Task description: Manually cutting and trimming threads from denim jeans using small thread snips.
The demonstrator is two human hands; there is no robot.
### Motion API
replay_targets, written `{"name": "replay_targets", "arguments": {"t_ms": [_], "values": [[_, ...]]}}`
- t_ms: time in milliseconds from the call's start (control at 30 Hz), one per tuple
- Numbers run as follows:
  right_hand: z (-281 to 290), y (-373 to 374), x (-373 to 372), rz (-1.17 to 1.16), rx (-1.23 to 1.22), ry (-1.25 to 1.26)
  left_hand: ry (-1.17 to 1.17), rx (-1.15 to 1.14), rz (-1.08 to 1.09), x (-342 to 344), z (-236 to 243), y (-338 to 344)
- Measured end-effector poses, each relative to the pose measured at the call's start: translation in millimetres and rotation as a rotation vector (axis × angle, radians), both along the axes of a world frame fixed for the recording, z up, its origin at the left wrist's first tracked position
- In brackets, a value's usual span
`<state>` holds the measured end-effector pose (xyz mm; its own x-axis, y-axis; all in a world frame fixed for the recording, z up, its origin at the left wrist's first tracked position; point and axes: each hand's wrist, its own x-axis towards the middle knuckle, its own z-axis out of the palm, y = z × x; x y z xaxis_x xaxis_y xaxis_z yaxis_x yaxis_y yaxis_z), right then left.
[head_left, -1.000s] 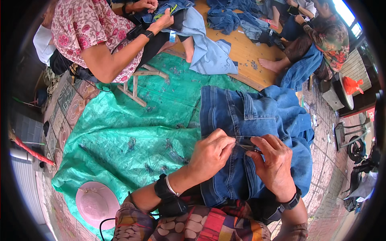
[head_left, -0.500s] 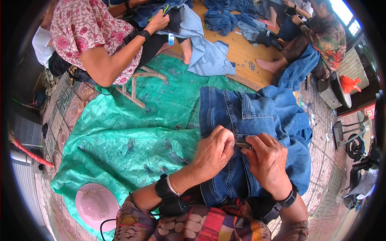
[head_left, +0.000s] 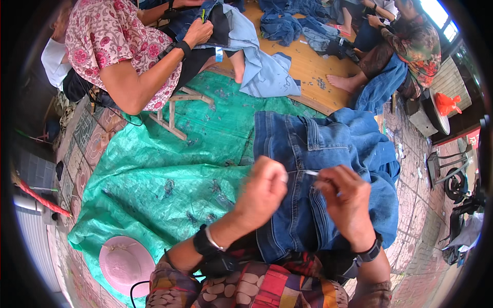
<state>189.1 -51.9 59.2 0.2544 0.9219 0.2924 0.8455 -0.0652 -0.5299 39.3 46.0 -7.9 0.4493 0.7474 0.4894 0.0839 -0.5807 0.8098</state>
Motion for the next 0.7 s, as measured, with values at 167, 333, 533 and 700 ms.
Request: {"name": "replay_targets", "arguments": {"t_ms": [167,333,533,700], "values": [[-1,-33,18,-0.245,0.079,0.394,0.428,-0.097,0.232,-80,-30,59],[-30,-57,-3,-0.015,-0.083,0.439,0.39,-0.086,0.173,-75,-15,49],[-32,-67,-2,0.119,-0.211,0.47,0.14,0.109,-0.243,-9,24,-3],[-29,-70,-2,-0.004,-0.12,0.392,0.245,0.304,-0.286,21,17,-14]]}}
